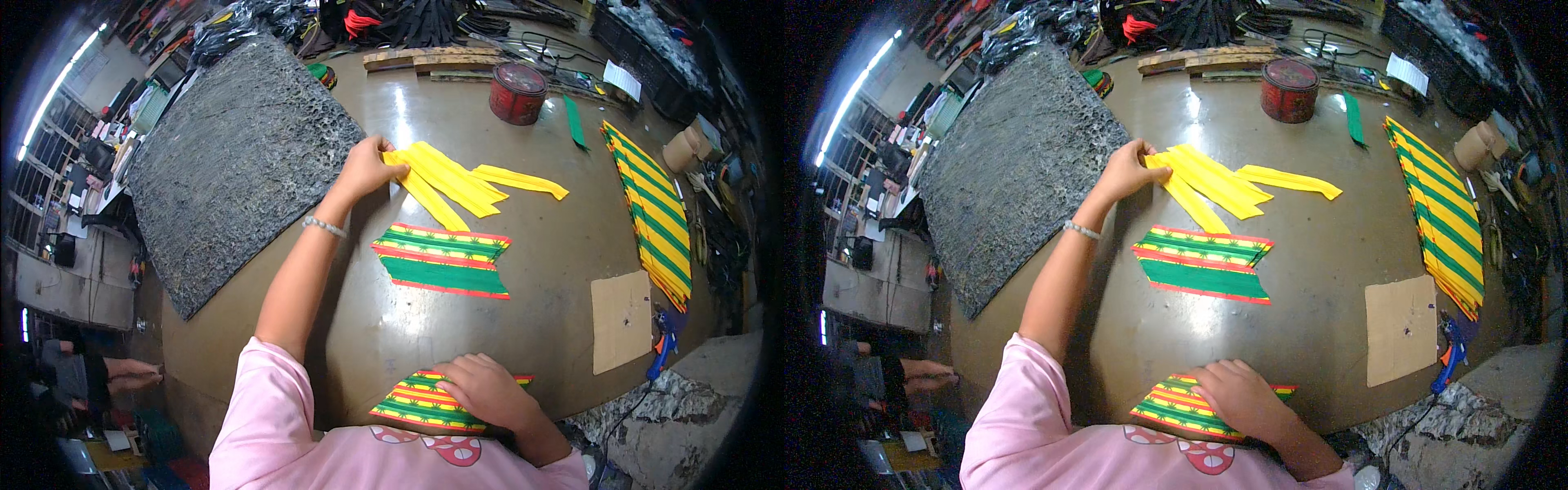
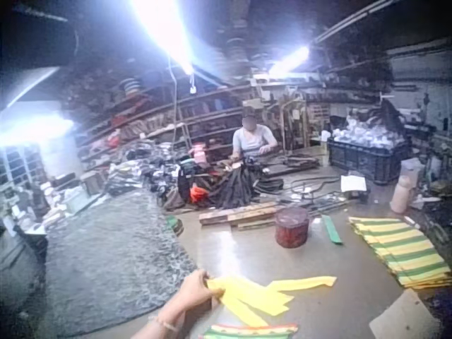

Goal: The person assembles decorative strips by layering yellow and patterned green-red-yellow pieces on a table. They pick up, align, and press the strips together, then stack the completed units. The process repeats with additional strips throughout the clip.

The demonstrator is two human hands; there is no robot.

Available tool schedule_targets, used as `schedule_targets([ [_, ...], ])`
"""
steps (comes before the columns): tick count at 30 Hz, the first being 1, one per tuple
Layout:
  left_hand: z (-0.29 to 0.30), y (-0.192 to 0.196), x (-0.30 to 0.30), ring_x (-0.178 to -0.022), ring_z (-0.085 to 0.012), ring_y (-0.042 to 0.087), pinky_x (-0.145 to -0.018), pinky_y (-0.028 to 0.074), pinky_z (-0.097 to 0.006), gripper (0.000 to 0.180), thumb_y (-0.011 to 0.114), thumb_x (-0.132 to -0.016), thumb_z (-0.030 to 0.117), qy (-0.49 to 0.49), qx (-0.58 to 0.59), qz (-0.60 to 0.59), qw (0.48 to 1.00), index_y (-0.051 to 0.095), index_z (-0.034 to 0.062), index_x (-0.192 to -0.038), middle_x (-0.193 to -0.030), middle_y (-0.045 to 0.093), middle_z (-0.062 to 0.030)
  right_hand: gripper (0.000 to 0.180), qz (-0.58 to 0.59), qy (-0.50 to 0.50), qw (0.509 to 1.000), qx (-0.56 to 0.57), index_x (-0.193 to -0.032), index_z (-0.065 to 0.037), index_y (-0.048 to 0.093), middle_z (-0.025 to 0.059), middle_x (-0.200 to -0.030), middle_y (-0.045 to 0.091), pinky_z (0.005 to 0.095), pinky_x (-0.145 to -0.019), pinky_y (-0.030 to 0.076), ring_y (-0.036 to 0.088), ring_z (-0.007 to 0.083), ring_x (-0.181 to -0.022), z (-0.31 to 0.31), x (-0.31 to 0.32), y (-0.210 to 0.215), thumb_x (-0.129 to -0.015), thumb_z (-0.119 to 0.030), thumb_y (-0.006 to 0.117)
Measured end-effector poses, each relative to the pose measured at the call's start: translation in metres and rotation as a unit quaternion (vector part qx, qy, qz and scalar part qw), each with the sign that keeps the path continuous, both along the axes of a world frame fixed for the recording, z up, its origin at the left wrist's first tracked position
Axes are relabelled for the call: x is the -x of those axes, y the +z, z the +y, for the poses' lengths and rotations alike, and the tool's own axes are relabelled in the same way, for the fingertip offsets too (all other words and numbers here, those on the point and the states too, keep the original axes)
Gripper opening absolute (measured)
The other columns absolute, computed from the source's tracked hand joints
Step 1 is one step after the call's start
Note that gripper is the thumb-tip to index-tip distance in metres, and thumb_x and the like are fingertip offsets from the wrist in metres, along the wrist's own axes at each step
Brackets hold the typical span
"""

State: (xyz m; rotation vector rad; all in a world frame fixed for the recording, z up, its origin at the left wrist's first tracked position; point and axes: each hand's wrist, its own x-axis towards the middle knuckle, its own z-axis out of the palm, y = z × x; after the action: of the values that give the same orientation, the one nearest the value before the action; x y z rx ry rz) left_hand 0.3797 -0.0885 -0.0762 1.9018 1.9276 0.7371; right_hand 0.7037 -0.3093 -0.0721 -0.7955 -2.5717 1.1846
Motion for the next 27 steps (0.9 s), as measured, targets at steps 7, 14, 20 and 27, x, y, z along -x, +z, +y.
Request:
schedule_targets([
  [7,0.018,0.001,0.012,-0.071,-0.0123,0.067,-0.065,0.056,-0.023,0.035,0.077,-0.085,0.010,0.000,0.135,-0.274,0.952,0.059,-0.0033,-0.113,-0.091,0.070,-0.0101,0.034,-0.003,-0.025,0.991,-0.133,-0.126,-0.003,0.061,0.0154,-0.116,0.061,0.0401,-0.099,0.046,0.059,0.0302,-0.109,0.000,0.004,0.016,-0.096,-0.020,0.060],
  [14,0.019,-0.014,0.011,-0.068,-0.0122,0.067,-0.062,0.055,-0.023,0.034,0.076,-0.086,0.008,0.010,0.109,-0.273,0.956,0.062,-0.0052,-0.113,-0.088,0.071,-0.0100,0.040,0.078,-0.155,0.964,-0.200,-0.134,0.004,0.053,0.0262,-0.140,0.052,0.0473,-0.111,0.039,0.048,0.0410,-0.131,0.160,0.073,0.023,-0.103,-0.020,0.046],
  [20,0.013,-0.009,0.033,-0.066,-0.0136,0.068,-0.061,0.056,-0.027,0.038,0.075,-0.084,0.010,0.044,-0.030,-0.127,0.990,0.065,-0.0038,-0.118,-0.084,0.071,-0.0093,0.040,-0.019,-0.145,0.948,-0.282,-0.132,0.001,0.056,0.0246,-0.143,0.050,0.0492,-0.114,0.035,0.046,0.0418,-0.135,0.228,0.099,-0.053,-0.104,-0.025,0.044],
  [27,-0.058,0.082,0.057,-0.081,-0.0136,0.068,-0.073,0.060,-0.025,0.035,0.073,-0.090,0.008,0.033,-0.157,-0.416,0.895,0.061,-0.0033,-0.121,-0.100,0.068,-0.0103,0.031,0.140,-0.196,0.937,-0.252,-0.124,0.000,0.060,0.0225,-0.140,0.054,0.0462,-0.113,0.037,0.049,0.0420,-0.132,0.224,0.096,-0.006,-0.101,-0.018,0.051],
])
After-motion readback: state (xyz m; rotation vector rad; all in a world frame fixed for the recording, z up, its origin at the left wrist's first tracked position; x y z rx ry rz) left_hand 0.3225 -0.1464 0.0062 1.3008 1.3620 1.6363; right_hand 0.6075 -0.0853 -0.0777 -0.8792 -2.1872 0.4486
